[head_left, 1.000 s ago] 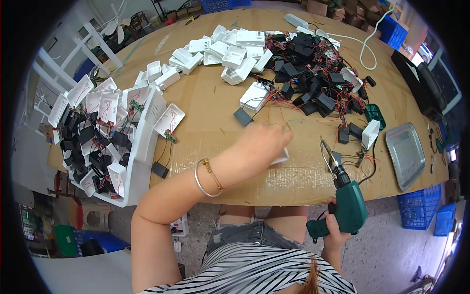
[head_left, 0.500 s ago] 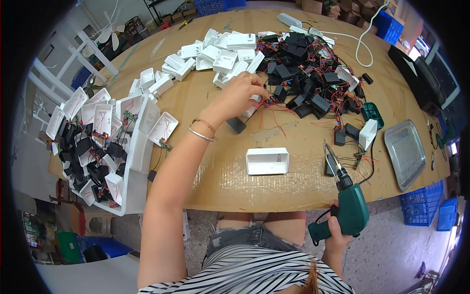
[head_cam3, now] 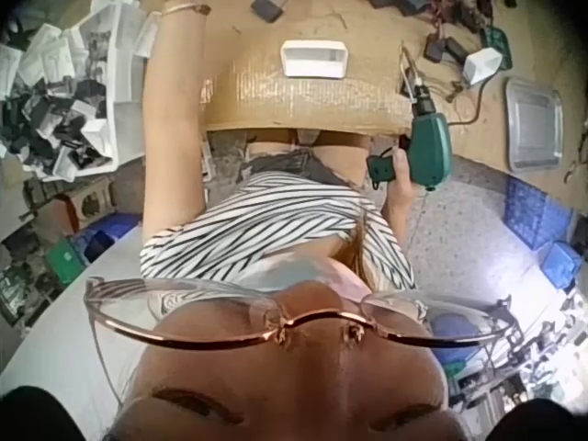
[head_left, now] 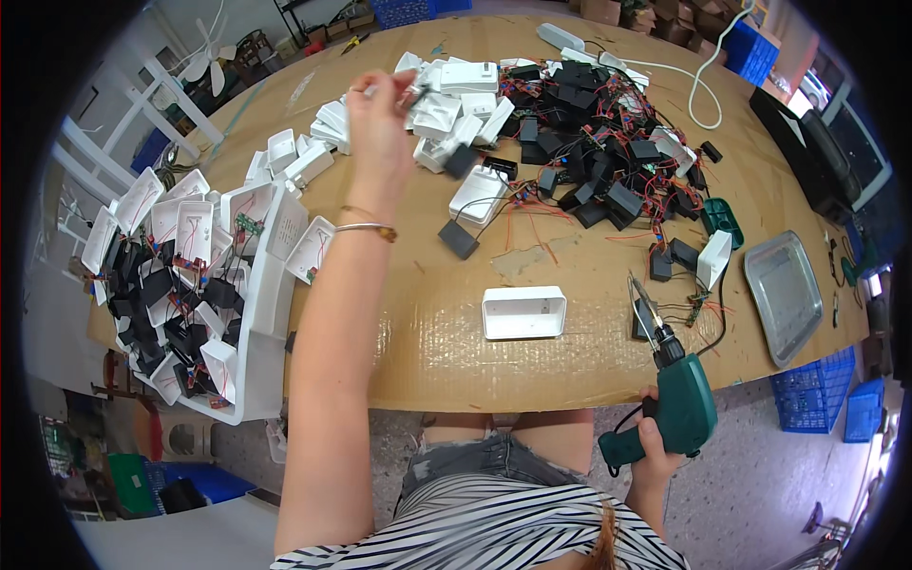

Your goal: Soldering wires to electronic components inside a small plastic housing at a workstation.

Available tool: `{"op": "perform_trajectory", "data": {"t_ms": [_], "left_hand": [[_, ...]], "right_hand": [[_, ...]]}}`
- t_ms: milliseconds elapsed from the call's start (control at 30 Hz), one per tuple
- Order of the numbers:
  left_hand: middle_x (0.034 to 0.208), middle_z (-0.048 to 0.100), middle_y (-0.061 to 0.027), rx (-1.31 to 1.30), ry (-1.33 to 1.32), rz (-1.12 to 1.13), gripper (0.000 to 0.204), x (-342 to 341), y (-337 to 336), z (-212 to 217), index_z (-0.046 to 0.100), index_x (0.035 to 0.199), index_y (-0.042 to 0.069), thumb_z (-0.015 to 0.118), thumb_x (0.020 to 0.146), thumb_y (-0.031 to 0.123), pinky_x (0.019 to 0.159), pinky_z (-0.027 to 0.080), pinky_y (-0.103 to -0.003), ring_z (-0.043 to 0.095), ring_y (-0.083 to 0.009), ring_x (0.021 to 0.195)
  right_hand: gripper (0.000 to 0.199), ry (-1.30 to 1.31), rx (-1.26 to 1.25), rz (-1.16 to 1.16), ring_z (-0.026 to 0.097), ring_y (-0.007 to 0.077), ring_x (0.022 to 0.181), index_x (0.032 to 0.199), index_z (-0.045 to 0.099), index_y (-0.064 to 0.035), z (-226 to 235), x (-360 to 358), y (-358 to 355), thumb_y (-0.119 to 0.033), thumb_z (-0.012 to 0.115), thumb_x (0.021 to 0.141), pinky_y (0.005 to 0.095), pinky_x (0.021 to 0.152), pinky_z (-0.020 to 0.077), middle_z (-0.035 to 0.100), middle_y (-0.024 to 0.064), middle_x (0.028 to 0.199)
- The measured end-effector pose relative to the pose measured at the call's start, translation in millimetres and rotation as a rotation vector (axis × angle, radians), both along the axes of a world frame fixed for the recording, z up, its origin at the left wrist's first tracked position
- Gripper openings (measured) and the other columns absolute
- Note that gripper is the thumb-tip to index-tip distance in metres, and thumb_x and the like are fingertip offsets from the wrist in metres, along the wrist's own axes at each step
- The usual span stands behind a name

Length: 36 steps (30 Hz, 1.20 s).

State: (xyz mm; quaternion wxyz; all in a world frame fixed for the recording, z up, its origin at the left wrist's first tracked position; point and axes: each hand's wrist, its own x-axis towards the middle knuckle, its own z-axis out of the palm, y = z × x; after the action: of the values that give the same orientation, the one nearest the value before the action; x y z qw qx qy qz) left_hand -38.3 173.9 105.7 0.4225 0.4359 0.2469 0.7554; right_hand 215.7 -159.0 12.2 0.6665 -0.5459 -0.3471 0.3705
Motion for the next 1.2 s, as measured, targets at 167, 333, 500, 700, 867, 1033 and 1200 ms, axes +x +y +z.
{"op": "perform_trajectory", "data": {"t_ms": [167, 333, 500, 700, 867, 1033, 1200], "left_hand": [[0.070, 0.051, 0.0001, -0.095, 0.460, -0.127, 0.018, -33, -70, 16, 0.051, 0.096, 0.002, 0.052, 0.089, 0.018, 0.058, 0.042, -0.020, 0.050, -0.0076, 0.058], [0.069, 0.051, 0.0020, -0.386, 0.512, -0.230, 0.018, -32, -142, -31, 0.054, 0.099, 0.002, 0.055, 0.087, 0.016, 0.051, 0.039, -0.016, 0.048, -0.0028, 0.059], [0.080, 0.056, -0.0018, -0.515, 0.474, -0.279, 0.014, -19, -172, -55, 0.057, 0.093, 0.002, 0.057, 0.085, 0.013, 0.056, 0.043, -0.018, 0.053, -0.0053, 0.068], [0.104, 0.054, -0.0088, 0.011, 1.043, -0.205, 0.006, 10, -188, -70, 0.060, 0.081, 0.002, 0.061, 0.078, 0.006, 0.061, 0.043, -0.022, 0.053, -0.0103, 0.078], [0.101, 0.054, -0.0098, 0.137, 1.197, -0.058, 0.010, 29, -193, -91, 0.060, 0.078, 0.004, 0.065, 0.073, 0.011, 0.076, 0.042, -0.037, 0.052, -0.0279, 0.089], [0.096, 0.054, -0.0082, 0.082, 1.221, 0.195, 0.007, 48, -196, -98, 0.062, 0.074, 0.005, 0.065, 0.071, 0.011, 0.077, 0.036, -0.038, 0.047, -0.0278, 0.089], [0.094, 0.054, -0.0084, 0.067, 1.266, 0.279, 0.007, 60, -194, -101, 0.064, 0.074, 0.005, 0.065, 0.071, 0.011, 0.076, 0.034, -0.039, 0.045, -0.0271, 0.088]], "right_hand": [[0.050, 0.001, -0.003, -0.021, 0.053, 0.0134, 0.075, 0.117, 0.045, 0.0039, -5, -4, 2, -0.011, 0.063, 0.073, 0.0235, 0.068, 0.0434, 0.056, 0.0151, 0.102], [0.051, -0.005, 0.051, 0.000, 0.053, 0.0143, 0.075, 0.117, 0.045, 0.0040, -7, -13, 6, -0.014, 0.064, 0.072, 0.0233, 0.067, 0.0432, 0.056, 0.0152, 0.102], [0.051, -0.033, 0.102, -0.047, 0.052, 0.0150, 0.075, 0.114, 0.047, 0.0045, -4, -19, 1, -0.017, 0.065, 0.071, 0.0234, 0.067, 0.0430, 0.056, 0.0154, 0.100], [0.051, -0.041, 0.050, 0.061, 0.053, 0.0141, 0.080, 0.117, 0.047, 0.0018, -4, -15, -13, -0.013, 0.066, 0.073, 0.0255, 0.069, 0.0434, 0.055, 0.0131, 0.105], [0.055, -0.065, -0.051, 0.047, 0.053, 0.0145, 0.078, 0.113, 0.050, 0.0039, -2, -23, -28, -0.023, 0.068, 0.069, 0.0253, 0.068, 0.0430, 0.057, 0.0152, 0.101], [0.057, -0.091, -0.228, 0.153, 0.053, 0.0137, 0.082, 0.115, 0.050, 0.0018, -3, -24, -37, -0.023, 0.072, 0.068, 0.0263, 0.073, 0.0429, 0.058, 0.0104, 0.102], [0.050, -0.153, -0.247, 0.263, 0.051, 0.0148, 0.090, 0.117, 0.046, 0.0023, -14, -20, -38, -0.018, 0.066, 0.076, 0.0284, 0.078, 0.0414, 0.054, 0.0070, 0.099]]}}
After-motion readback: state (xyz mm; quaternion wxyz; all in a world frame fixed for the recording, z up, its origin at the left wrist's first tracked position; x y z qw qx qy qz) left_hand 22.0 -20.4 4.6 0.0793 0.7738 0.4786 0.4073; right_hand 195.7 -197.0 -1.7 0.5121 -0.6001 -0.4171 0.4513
